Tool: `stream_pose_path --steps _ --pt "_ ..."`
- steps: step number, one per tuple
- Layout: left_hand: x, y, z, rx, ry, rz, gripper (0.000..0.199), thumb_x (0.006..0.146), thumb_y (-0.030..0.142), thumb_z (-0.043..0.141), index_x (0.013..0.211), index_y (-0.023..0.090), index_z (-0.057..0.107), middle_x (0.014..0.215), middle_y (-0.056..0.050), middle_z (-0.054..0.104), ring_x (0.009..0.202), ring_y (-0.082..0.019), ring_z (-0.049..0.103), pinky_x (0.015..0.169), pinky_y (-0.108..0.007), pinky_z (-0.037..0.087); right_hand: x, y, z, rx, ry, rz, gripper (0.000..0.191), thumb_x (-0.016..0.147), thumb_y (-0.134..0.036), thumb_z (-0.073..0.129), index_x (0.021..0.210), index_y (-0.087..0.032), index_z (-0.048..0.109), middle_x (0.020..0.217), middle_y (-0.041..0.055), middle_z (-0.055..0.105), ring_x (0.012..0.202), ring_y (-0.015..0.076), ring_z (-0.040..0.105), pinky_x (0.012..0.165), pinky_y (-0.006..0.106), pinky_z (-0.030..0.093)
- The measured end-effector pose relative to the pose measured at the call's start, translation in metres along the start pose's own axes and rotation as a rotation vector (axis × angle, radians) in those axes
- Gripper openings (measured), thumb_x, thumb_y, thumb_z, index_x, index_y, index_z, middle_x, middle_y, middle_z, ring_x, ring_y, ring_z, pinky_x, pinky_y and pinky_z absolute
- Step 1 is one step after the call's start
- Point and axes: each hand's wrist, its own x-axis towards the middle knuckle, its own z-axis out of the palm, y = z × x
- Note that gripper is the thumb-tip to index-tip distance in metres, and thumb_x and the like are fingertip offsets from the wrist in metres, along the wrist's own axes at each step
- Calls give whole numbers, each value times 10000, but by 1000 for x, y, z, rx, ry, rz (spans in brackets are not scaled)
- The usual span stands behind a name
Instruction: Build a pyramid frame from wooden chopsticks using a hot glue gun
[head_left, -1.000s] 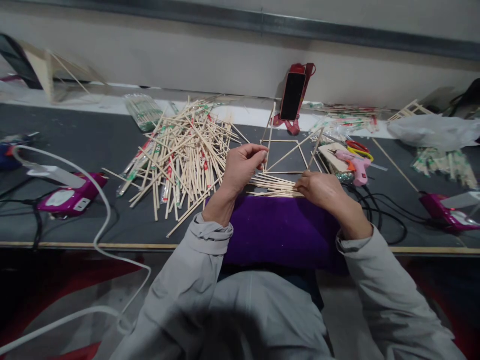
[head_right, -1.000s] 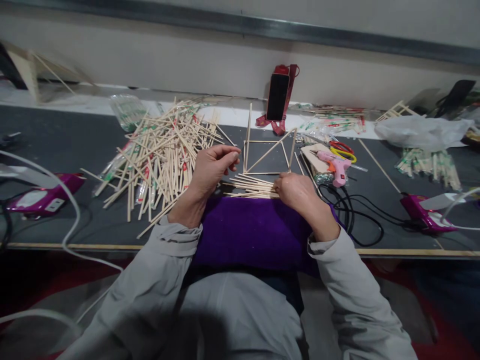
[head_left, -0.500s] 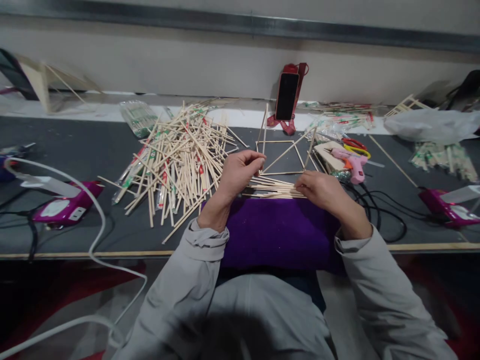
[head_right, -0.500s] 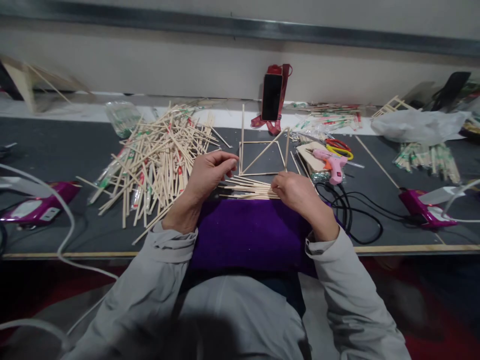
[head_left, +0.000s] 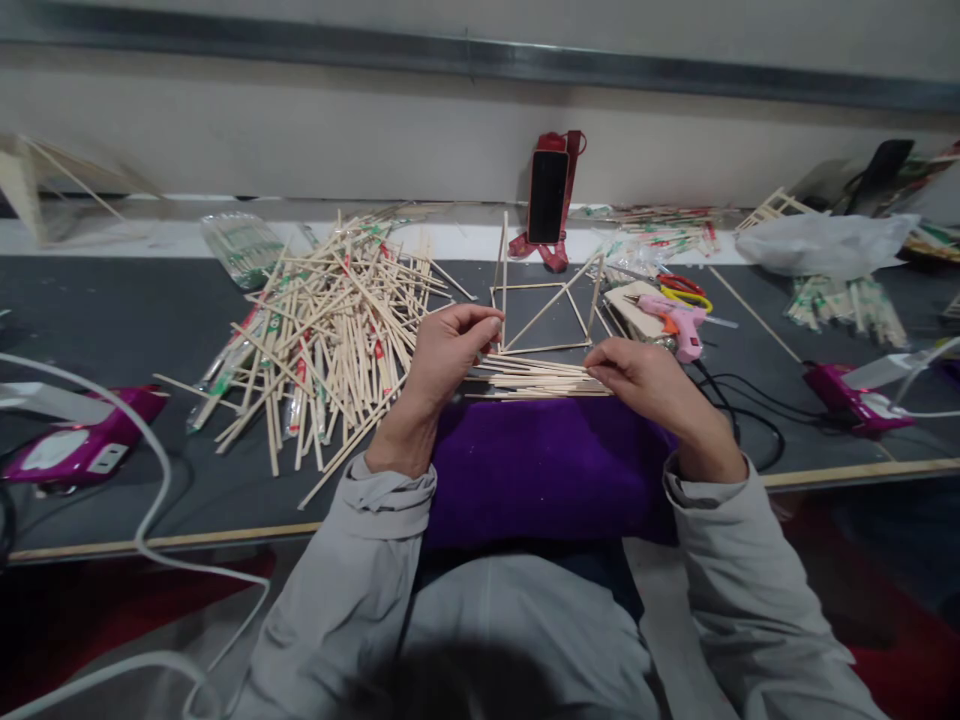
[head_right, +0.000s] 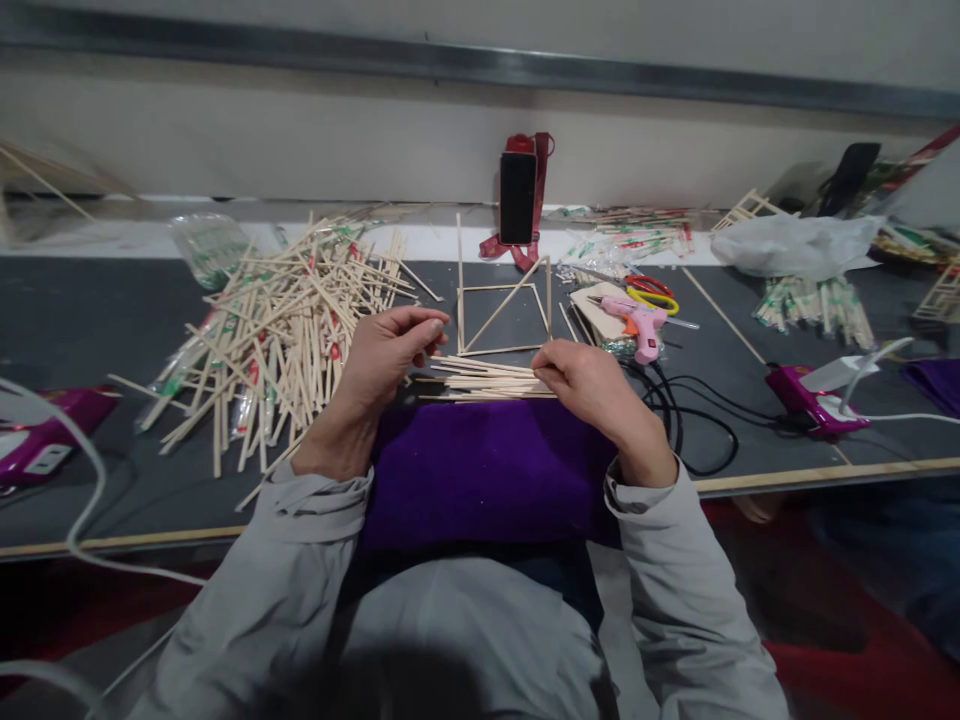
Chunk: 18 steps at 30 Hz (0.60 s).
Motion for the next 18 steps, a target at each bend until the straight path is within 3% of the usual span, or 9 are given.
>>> stream_pose_path --steps 5,12,15,18 --pt "-3 3 1 74 -69 9 164 766 331 747 825 190 806 704 -23 726 603 -119 604 507 -211 439 1 4 3 20 -12 31 134 976 -228 561 937 -193 685 906 54 748 784 175 638 727 273 416" --pt "-6 1 -6 279 -432 -90 234 782 388 751 869 192 843 620 1 688 543 -133 567 513 -220 401 3 -2 27 -17 -42 52 157 1002 -178 549 1003 -182 706 1011 75 765 891 186 670 797 280 428" --pt "-4 0 -11 403 -466 -60 218 783 376 722 832 208 851 643 -3 708 564 -143 572 513 -221 382 1 -7 35 -93 -96 52 157 1006 -210 590 1101 -187 712 1080 80 763 957 199 679 816 284 428" --pt "-1 4 -19 397 -417 -78 228 769 406 729 812 216 848 602 4 676 545 -142 544 499 -226 354 0 -11 36 -223 -136 78 179 1014 -273 615 1136 -190 715 1104 86 749 978 216 678 778 296 401"
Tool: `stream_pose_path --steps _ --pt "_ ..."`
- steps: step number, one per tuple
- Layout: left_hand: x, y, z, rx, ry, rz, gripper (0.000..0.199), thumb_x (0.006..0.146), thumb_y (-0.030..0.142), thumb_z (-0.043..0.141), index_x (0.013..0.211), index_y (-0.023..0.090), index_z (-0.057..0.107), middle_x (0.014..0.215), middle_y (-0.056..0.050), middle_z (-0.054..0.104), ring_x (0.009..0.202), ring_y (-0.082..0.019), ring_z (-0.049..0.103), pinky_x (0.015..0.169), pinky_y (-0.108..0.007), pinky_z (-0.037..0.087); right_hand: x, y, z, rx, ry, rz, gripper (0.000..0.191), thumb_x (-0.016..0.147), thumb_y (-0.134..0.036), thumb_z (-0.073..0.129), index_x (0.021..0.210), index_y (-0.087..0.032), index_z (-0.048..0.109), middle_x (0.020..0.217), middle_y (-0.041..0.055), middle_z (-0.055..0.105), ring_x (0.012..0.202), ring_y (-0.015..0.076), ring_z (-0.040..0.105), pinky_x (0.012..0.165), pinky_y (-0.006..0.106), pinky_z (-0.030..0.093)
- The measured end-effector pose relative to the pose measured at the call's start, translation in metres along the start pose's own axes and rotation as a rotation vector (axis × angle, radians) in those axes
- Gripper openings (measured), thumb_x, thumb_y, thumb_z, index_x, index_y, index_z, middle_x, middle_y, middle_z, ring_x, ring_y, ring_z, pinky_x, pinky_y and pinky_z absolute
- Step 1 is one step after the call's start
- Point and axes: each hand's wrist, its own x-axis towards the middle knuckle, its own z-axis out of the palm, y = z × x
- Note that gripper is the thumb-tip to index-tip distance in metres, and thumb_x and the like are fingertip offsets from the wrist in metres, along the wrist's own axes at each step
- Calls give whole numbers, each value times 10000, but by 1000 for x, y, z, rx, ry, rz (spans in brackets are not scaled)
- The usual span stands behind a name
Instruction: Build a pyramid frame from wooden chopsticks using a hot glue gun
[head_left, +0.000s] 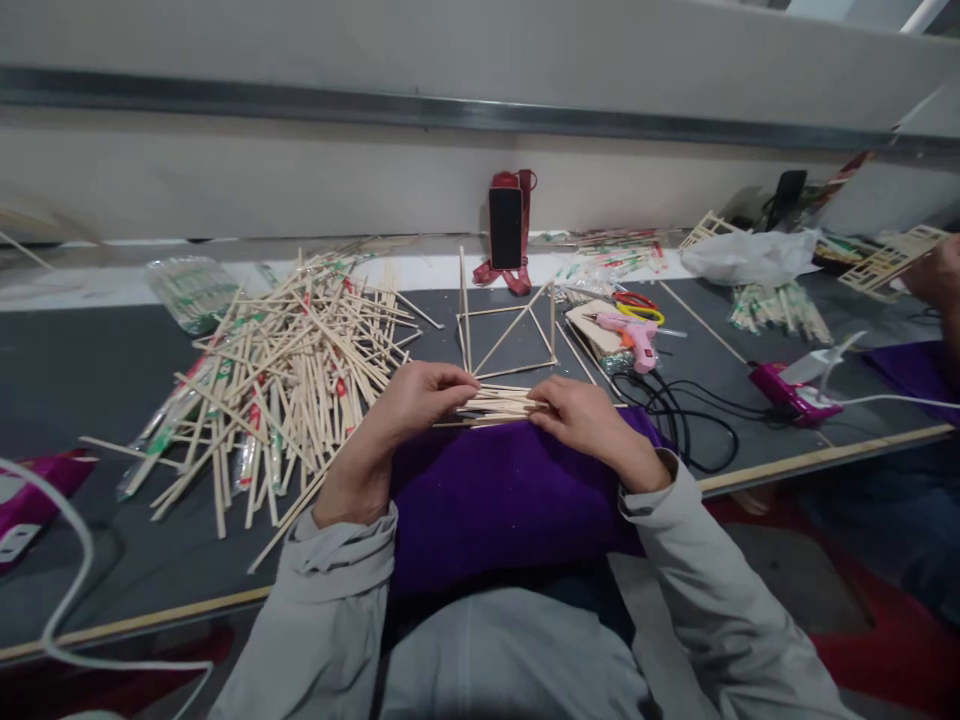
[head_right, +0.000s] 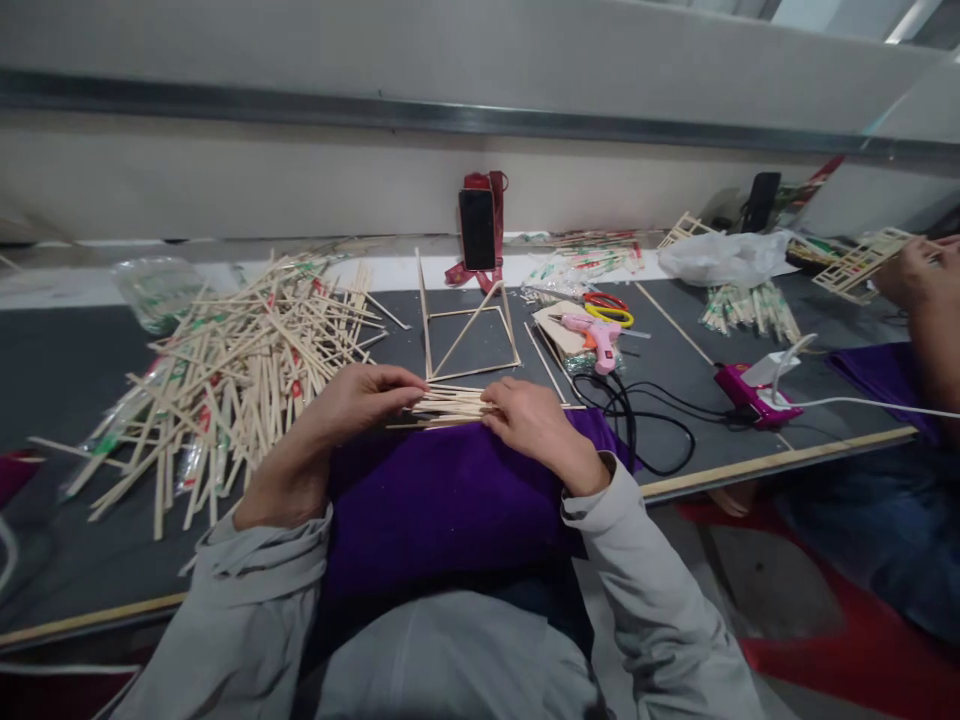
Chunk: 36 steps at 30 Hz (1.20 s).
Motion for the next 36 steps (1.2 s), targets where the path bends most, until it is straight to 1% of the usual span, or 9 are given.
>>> stream_pose_path --steps 5,10,12,15,17,20,25,29,36 --pt "-6 1 -21 -55 122 -76 205 686 416 805 752 224 832 600 -13 676 569 -155 565 545 -247 413 3 -4 0 -111 -24 49 253 1072 -251 491 991 -181 721 1051 100 747 972 219 687 740 318 362" --pt "-11 0 -33 -114 228 -121 241 641 438 866 740 224 821 625 -17 684 580 -150 572 566 -248 439 1 2 -2 8 41 88 225 1013 -254 587 1169 -162 720 1145 112 774 1019 252 717 793 321 441" --pt "-11 0 -32 -109 201 -126 263 643 462 868 731 221 814 611 -17 674 573 -154 569 547 -246 427 -7 11 -14 118 205 134 243 999 -263 607 1188 -178 734 1213 115 777 1068 252 724 866 328 486" --pt "-8 0 -26 -33 89 -93 256 666 473 827 717 222 814 609 -11 677 570 -147 561 544 -235 403 -26 20 -45 186 622 273 234 1014 -271 554 1050 -195 772 1141 111 807 1086 262 734 963 374 510" --pt "-5 -1 -22 39 40 -71 262 673 485 792 714 228 818 629 -11 703 583 -153 570 549 -234 398 -37 20 -65 172 702 266 212 985 -276 585 1006 -212 786 1093 92 818 1043 262 745 960 383 522" --pt "0 -5 -17 156 17 -33 289 692 504 735 738 232 821 697 -24 759 655 -189 632 583 -250 421 -43 14 -80 121 653 256 202 949 -285 612 977 -225 803 992 71 823 913 245 747 877 363 530" --pt "2 -11 -16 267 -50 14 313 745 471 674 822 210 829 817 -39 807 784 -217 700 672 -262 468 -29 12 -66 82 542 322 217 894 -283 608 900 -203 809 884 73 810 820 232 712 771 331 471" --pt "-4 -7 -17 136 -26 -13 299 732 460 704 799 186 806 750 -29 761 702 -173 638 625 -247 436 -19 15 -50 278 410 260 235 873 -321 594 843 -189 786 724 35 748 671 181 643 682 304 416" --pt "-7 -1 -14 1 0 -89 304 731 449 704 765 156 778 582 11 601 551 -118 463 538 -245 325 -17 20 -22 620 268 266 337 911 -451 564 773 -189 725 714 24 705 680 167 633 674 292 428"
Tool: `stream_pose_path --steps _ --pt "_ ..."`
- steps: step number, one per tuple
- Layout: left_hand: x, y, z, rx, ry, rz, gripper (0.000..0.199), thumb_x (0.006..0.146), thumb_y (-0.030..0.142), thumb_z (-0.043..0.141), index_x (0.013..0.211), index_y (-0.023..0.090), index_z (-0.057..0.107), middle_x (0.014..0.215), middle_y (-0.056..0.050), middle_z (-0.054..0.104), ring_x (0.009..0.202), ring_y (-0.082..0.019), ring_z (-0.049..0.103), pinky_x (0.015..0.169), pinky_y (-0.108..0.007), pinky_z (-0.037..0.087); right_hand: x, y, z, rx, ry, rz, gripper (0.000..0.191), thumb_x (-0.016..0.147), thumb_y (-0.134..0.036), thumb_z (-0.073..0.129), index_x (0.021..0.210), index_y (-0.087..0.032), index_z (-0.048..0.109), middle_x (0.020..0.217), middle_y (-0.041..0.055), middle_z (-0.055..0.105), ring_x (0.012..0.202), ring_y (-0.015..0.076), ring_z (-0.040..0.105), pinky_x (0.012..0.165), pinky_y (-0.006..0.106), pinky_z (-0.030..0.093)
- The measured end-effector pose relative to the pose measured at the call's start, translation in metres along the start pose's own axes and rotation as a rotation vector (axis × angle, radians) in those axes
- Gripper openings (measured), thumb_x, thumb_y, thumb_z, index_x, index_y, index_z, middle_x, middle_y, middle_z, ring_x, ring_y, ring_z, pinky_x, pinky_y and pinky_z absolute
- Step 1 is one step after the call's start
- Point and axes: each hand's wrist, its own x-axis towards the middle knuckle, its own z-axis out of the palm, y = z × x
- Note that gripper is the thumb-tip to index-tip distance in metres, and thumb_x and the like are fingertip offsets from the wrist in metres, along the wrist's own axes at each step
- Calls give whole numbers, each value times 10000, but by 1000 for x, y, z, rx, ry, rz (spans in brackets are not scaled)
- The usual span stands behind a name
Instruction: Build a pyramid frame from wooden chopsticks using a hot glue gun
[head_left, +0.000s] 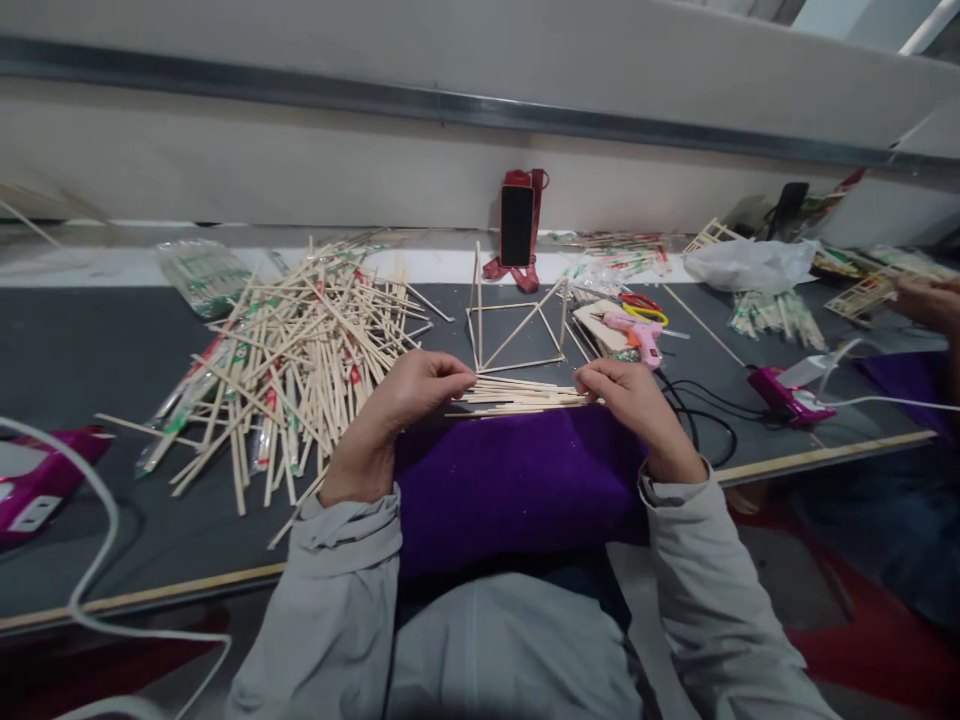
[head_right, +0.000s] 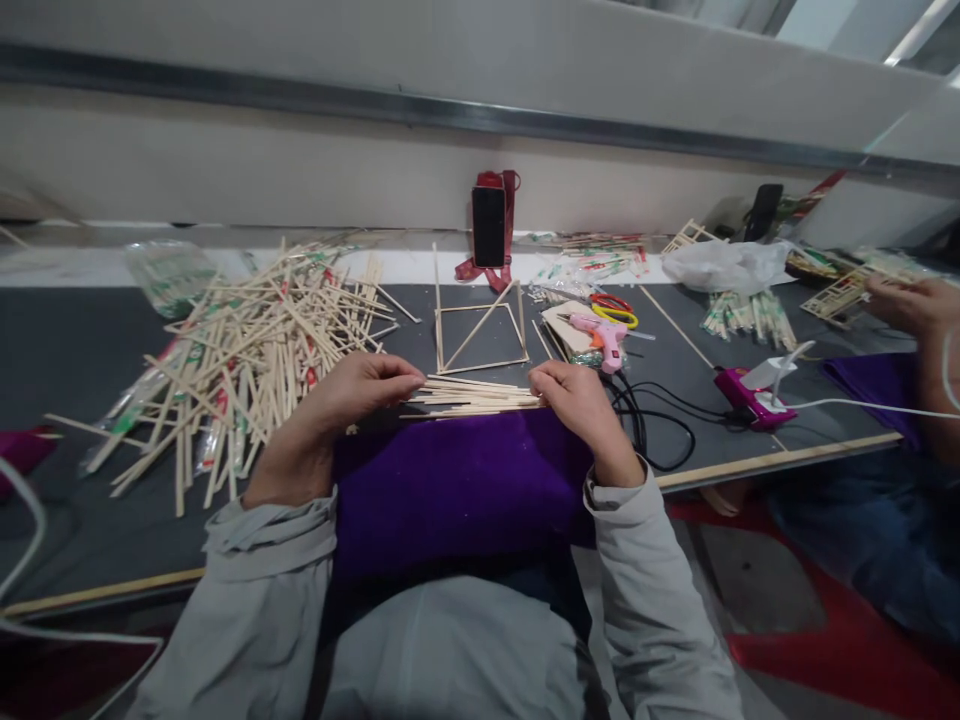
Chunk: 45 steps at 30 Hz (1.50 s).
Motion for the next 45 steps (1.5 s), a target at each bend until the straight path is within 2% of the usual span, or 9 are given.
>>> stream_pose_path --steps 5,9,14,18,25,33,36,41,45 --pt "0 -1 6 25 -8 -7 325 753 472 685 754 156 760 590 11 602 543 -115 455 521 -245 308 -4 9 17 23 -49 -79 276 885 -419 612 857 -198 776 773 23 743 729 175 645 713 304 434" --pt "-1 -2 7 58 -26 -9 330 783 463 664 749 150 763 583 14 604 539 -112 459 533 -244 326 -4 15 25 47 17 -140 210 846 -363 644 855 -209 787 863 38 792 810 196 699 766 318 463" --pt "5 -15 4 143 -128 88 335 783 438 697 888 153 838 792 -30 774 738 -171 644 674 -254 441 -5 20 24 87 93 -102 206 846 -363 650 861 -207 783 866 38 788 820 197 694 771 321 468" --pt "7 -21 3 198 -186 101 335 785 435 714 921 162 852 868 -43 816 829 -211 695 739 -274 471 -7 20 24 64 40 -91 206 833 -372 658 838 -205 778 832 37 779 790 195 687 760 321 470" --pt "4 -11 11 221 -214 111 286 796 394 693 885 171 848 832 -34 806 817 -208 698 745 -280 457 -7 23 26 45 26 -130 209 853 -379 643 822 -206 756 792 35 754 743 190 671 733 317 474" --pt "3 -2 29 264 -267 166 264 837 345 669 908 173 856 843 -26 810 813 -200 707 746 -274 441 -11 18 35 34 2 -216 182 887 -339 646 822 -210 757 828 42 768 786 189 687 754 310 481" --pt "3 -2 31 302 -268 168 231 833 314 691 919 187 863 890 -32 828 846 -210 729 769 -275 454 -12 19 35 41 57 -192 189 894 -355 650 814 -212 743 819 41 758 785 193 682 762 318 479" --pt "5 -4 31 383 -296 179 196 815 260 733 943 207 872 946 -36 840 885 -213 747 782 -265 471 -9 24 32 21 240 -119 213 891 -383 620 824 -216 734 865 57 773 836 219 691 817 348 484" --pt "4 -2 32 392 -302 191 207 822 215 724 961 206 876 961 -39 843 900 -210 754 788 -256 478 -8 28 32 -23 256 -121 211 891 -376 612 836 -219 742 885 62 781 853 229 697 821 353 480"
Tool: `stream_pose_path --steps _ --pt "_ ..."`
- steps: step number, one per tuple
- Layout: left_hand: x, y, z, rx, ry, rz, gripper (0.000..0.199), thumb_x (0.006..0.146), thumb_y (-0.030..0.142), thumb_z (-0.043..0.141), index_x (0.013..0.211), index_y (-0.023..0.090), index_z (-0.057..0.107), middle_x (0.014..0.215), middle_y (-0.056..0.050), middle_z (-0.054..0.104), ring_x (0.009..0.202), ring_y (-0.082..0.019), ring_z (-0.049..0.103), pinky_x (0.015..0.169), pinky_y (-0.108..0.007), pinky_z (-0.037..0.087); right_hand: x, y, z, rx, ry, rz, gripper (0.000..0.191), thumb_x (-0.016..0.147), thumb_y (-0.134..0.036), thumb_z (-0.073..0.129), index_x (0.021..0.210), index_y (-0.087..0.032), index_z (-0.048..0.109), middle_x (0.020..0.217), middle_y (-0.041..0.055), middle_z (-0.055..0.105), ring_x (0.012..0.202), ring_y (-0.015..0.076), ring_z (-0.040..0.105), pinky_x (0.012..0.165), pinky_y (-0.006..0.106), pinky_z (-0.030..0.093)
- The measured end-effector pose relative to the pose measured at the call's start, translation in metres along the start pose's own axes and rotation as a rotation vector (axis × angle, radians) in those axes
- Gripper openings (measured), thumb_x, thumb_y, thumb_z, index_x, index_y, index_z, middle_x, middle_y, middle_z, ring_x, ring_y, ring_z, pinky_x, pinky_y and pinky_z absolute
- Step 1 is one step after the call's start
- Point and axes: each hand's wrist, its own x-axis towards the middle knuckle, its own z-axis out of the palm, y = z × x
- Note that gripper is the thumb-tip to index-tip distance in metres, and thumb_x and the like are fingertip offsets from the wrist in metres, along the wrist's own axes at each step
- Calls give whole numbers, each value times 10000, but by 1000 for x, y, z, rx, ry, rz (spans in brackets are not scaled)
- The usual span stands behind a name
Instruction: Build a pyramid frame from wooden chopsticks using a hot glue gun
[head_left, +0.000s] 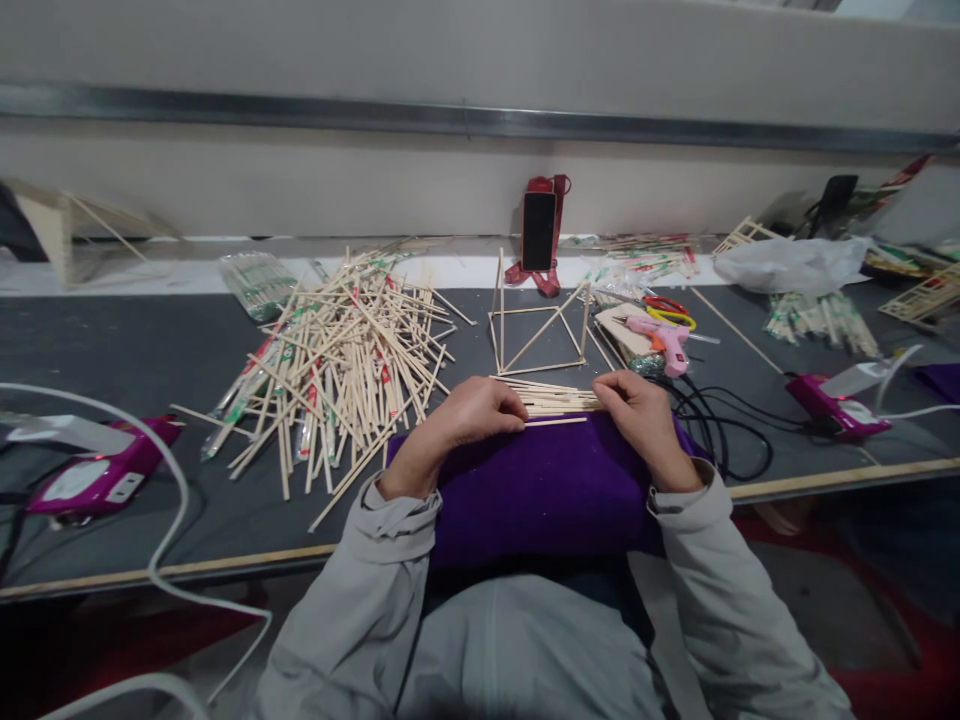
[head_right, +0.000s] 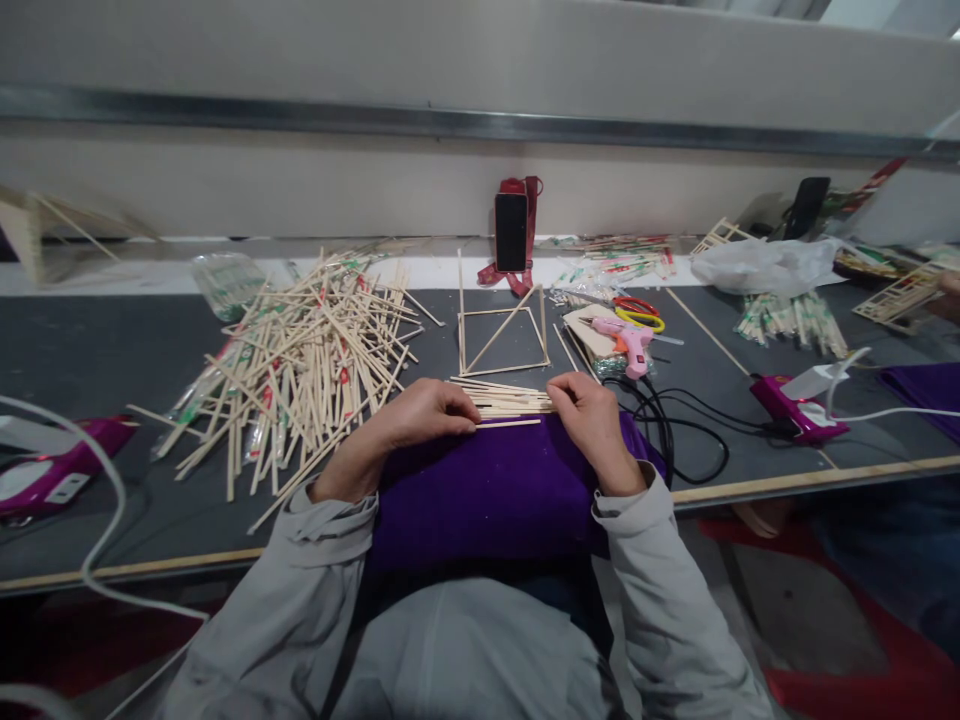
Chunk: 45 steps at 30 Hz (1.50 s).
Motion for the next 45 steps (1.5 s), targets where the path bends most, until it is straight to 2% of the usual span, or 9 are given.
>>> stream_pose_path --steps 5,10,14,20,24,29,35,39,45 --pt "-1 7 0 33 -3 7 197 837 177 733 976 171 873 975 -65 841 900 -208 754 784 -257 478 4 3 4 -104 -30 -89 203 908 -343 619 847 -212 762 886 63 767 861 223 696 823 350 471" --pt "0 7 2 57 -10 5 167 850 185 732 941 193 871 954 -47 840 901 -208 750 799 -273 470 13 2 11 -257 -153 -105 219 888 -354 678 984 -212 814 953 71 754 847 220 696 770 341 464" --pt "0 5 2 19 20 14 174 878 227 701 916 184 865 896 -41 828 832 -202 728 749 -276 459 16 7 12 -341 -239 -130 278 982 -345 573 1015 -230 824 991 81 762 926 236 701 801 344 469" --pt "6 7 11 63 283 19 217 949 213 646 1028 174 844 1040 -71 822 935 -212 735 847 -297 500 17 7 10 -334 -261 -130 287 999 -316 553 1047 -220 820 1006 88 760 947 235 698 820 338 471" --pt "17 15 26 216 337 42 245 1001 209 615 1114 185 832 1132 -90 794 1075 -246 716 912 -336 513 18 -2 13 -386 -341 -97 191 934 -323 687 1040 -237 821 980 60 740 871 214 676 746 317 431" --pt "24 24 34 347 312 -10 284 1029 219 604 1229 211 805 1241 -86 759 1216 -270 664 913 -347 510 21 -2 16 -384 -344 -132 162 960 -258 647 947 -220 804 963 71 731 885 215 668 740 311 415" --pt "25 24 31 487 215 -27 305 1080 278 538 1143 200 826 1125 -102 768 1133 -268 664 783 -328 475 18 -6 20 -281 -318 -148 54 923 -196 660 913 -211 711 926 52 724 824 192 638 731 291 419" --pt "27 21 32 511 187 -13 311 1079 308 549 1107 188 834 1112 -107 775 1112 -270 679 742 -326 446 16 -8 23 -338 -362 -206 142 985 -200 614 1038 -189 745 1024 91 737 927 211 672 781 299 439" --pt "31 20 35 534 161 -1 330 1078 316 547 1091 169 843 1094 -114 790 1064 -272 711 714 -336 406 15 -9 24 -453 -384 -147 161 983 -230 645 993 -214 804 1030 77 774 967 219 703 790 310 441"
